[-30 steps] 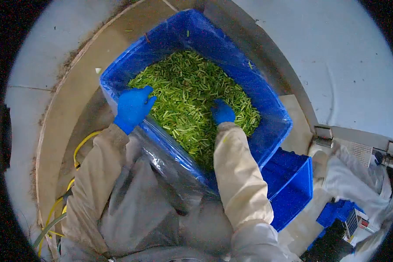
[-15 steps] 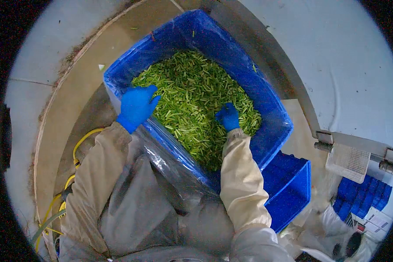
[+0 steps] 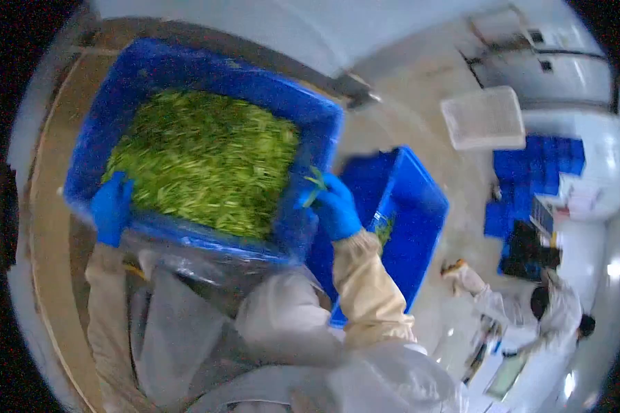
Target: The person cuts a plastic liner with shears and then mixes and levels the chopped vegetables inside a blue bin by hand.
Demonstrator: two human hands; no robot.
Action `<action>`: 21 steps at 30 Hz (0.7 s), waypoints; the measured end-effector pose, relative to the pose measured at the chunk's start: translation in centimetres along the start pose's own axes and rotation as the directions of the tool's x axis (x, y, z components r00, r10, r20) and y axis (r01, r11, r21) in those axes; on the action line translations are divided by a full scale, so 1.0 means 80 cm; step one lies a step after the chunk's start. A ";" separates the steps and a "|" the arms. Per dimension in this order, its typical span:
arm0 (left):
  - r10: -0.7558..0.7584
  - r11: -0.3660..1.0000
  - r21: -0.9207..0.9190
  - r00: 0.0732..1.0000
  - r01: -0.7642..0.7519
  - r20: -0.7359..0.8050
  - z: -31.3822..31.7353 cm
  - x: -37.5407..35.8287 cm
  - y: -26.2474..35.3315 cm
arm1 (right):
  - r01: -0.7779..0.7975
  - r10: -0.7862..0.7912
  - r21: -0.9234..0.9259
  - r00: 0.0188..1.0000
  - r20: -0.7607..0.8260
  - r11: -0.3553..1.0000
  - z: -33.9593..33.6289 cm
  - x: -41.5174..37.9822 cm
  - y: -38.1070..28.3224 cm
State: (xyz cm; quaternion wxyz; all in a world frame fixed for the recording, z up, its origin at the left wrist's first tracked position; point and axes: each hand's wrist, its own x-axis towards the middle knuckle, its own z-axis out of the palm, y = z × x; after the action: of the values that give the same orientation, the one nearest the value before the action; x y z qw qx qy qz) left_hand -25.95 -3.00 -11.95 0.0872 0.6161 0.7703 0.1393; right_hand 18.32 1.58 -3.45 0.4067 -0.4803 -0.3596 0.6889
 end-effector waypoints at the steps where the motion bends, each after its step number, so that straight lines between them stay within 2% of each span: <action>1: -0.056 0.998 0.012 0.997 0.055 0.046 -0.002 0.003 0.007 | 0.076 -0.095 -0.115 0.979 -0.178 0.991 -0.034 -0.036 -0.019; 2: -0.028 1.000 0.003 0.998 0.028 0.056 0.006 0.007 0.013 | 0.084 -0.126 -0.129 0.919 -0.372 0.988 -0.088 -0.070 -0.026; 3: -0.011 1.000 -0.002 1.000 0.011 0.029 0.010 0.008 0.011 | 0.095 -0.272 -0.365 0.839 -0.472 0.926 -0.128 -0.098 -0.030; 4: -0.017 1.000 0.007 1.000 0.017 -0.006 0.005 0.005 0.001 | 0.052 -0.292 -0.422 0.797 -0.528 0.905 -0.174 -0.124 -0.025; 5: 0.050 0.999 -0.011 0.996 -0.051 -0.079 0.012 0.004 -0.002 | -0.074 -0.281 -0.543 0.793 -0.541 0.836 -0.240 -0.141 -0.008; 6: 0.099 0.995 -0.007 0.984 -0.102 -0.149 0.022 0.002 -0.008 | -0.284 -0.440 -0.943 0.834 -0.333 0.175 -0.296 -0.169 0.011; 7: 0.085 0.996 0.024 0.988 -0.083 -0.128 0.016 -0.002 -0.007 | -0.301 -0.412 -0.746 0.910 -0.039 -0.594 -0.320 -0.165 0.034; 9: 0.043 0.997 0.072 0.993 -0.036 -0.110 0.002 0.001 0.002 | -0.406 -0.555 -0.704 0.831 -0.021 -0.582 -0.187 -0.109 -0.006; 10: 0.027 0.997 0.074 0.995 -0.020 -0.099 0.001 0.001 0.001 | -0.366 -0.536 -0.727 0.844 0.003 -0.582 -0.129 -0.081 -0.015; 11: 0.010 0.996 0.094 0.996 -0.001 -0.091 -0.005 -0.001 0.006 | -0.104 -0.493 -0.968 0.869 0.024 -0.230 -0.079 -0.055 -0.023; 12: 0.000 0.997 0.077 0.995 0.008 -0.102 -0.008 0.000 0.009 | 0.150 -0.463 -0.971 0.885 0.048 0.185 -0.036 -0.028 -0.020; 13: -0.004 0.999 0.052 0.994 0.010 -0.111 -0.008 0.001 0.010 | 0.232 -0.389 -0.954 0.910 0.144 0.189 -0.001 -0.006 -0.006; 14: -0.003 0.999 0.048 0.995 0.008 -0.104 -0.007 0.001 0.011 | 0.004 -0.015 -0.666 1.000 -0.011 0.746 0.033 0.011 0.014; 15: -0.005 0.999 0.042 0.996 0.009 -0.095 -0.006 0.002 0.011 | 0.409 -0.075 -0.889 0.912 0.402 0.208 0.043 0.043 0.035; 17: -0.014 0.999 0.038 0.996 0.017 -0.084 -0.010 0.001 0.010 | 0.427 0.202 -0.904 0.884 0.421 0.017 0.065 0.087 0.093; 19: 0.001 0.999 0.053 0.996 0.003 -0.086 -0.012 0.001 0.013 | 0.507 0.486 -0.861 0.765 0.424 -0.047 0.081 0.104 0.135; 20: -0.004 0.998 0.058 0.996 0.009 -0.085 -0.012 0.002 0.011 | 0.512 0.488 -0.858 0.760 0.429 -0.043 0.093 0.101 0.157; 21: 0.009 0.999 0.049 0.995 -0.004 -0.104 -0.010 0.002 0.010 | 0.775 0.314 -0.623 0.620 0.719 -0.104 0.108 0.090 0.176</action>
State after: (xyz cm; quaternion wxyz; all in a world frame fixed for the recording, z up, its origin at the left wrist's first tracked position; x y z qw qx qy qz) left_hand -25.45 -2.79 -10.94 0.0314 0.6125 0.7750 0.1528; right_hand 5.56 1.40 -16.17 -0.1114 -0.2150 -0.9449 0.2204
